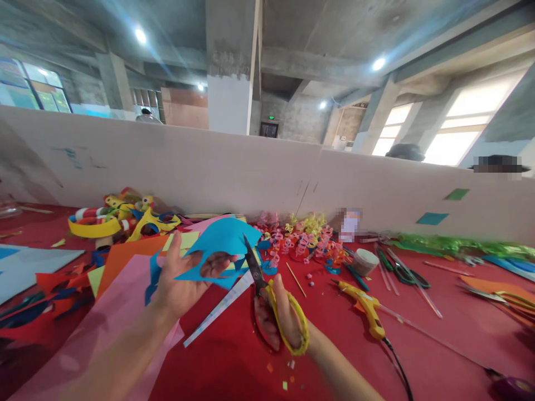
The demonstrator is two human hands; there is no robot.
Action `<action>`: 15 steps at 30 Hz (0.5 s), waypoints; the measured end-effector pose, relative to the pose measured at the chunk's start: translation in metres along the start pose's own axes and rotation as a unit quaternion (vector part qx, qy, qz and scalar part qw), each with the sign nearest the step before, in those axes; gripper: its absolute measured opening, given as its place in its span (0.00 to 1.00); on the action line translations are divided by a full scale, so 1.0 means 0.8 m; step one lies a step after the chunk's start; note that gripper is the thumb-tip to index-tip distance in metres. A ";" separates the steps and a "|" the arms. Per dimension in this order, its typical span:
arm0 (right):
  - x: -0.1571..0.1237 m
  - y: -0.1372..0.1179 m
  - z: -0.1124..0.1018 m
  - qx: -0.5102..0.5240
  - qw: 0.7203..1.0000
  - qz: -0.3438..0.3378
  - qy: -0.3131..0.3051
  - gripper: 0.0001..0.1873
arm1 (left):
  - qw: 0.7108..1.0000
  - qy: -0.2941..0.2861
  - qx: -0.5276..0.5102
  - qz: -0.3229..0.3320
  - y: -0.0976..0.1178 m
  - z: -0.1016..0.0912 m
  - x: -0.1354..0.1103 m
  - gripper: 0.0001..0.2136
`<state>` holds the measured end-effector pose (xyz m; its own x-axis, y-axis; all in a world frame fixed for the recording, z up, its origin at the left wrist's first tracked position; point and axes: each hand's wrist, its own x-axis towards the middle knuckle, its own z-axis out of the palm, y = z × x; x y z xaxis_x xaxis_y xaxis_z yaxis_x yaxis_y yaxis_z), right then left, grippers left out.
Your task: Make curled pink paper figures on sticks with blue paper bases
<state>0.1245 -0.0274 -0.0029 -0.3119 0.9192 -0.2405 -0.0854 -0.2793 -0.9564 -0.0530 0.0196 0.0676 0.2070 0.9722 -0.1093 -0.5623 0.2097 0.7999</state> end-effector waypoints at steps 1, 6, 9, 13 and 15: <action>0.001 -0.003 0.002 0.036 0.999 0.025 -0.002 0.39 | 1.000 0.006 -0.014 0.019 -0.005 0.001 -0.002 0.26; 0.000 -0.015 0.007 0.139 0.988 0.058 -0.031 0.41 | 0.978 -0.083 0.039 0.187 -0.042 -0.007 -0.007 0.33; 0.000 -0.012 0.012 0.121 0.992 0.037 -0.001 0.40 | 0.933 -0.114 0.221 0.258 -0.059 -0.012 -0.007 0.33; -0.001 0.006 0.021 0.010 0.997 -0.043 0.059 0.38 | 0.904 -0.052 0.343 0.249 -0.071 -0.012 -0.003 0.27; 0.000 0.017 0.021 -0.062 0.992 -0.085 0.077 0.37 | 0.904 -0.029 0.348 0.245 -0.072 -0.012 -0.001 0.23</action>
<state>0.1073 -0.0359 -0.0132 -0.1546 0.9840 -0.0883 -0.0046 -0.0900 -0.9959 -0.0285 0.0077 0.0163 0.1218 0.9192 0.3745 0.0376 -0.3813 0.9237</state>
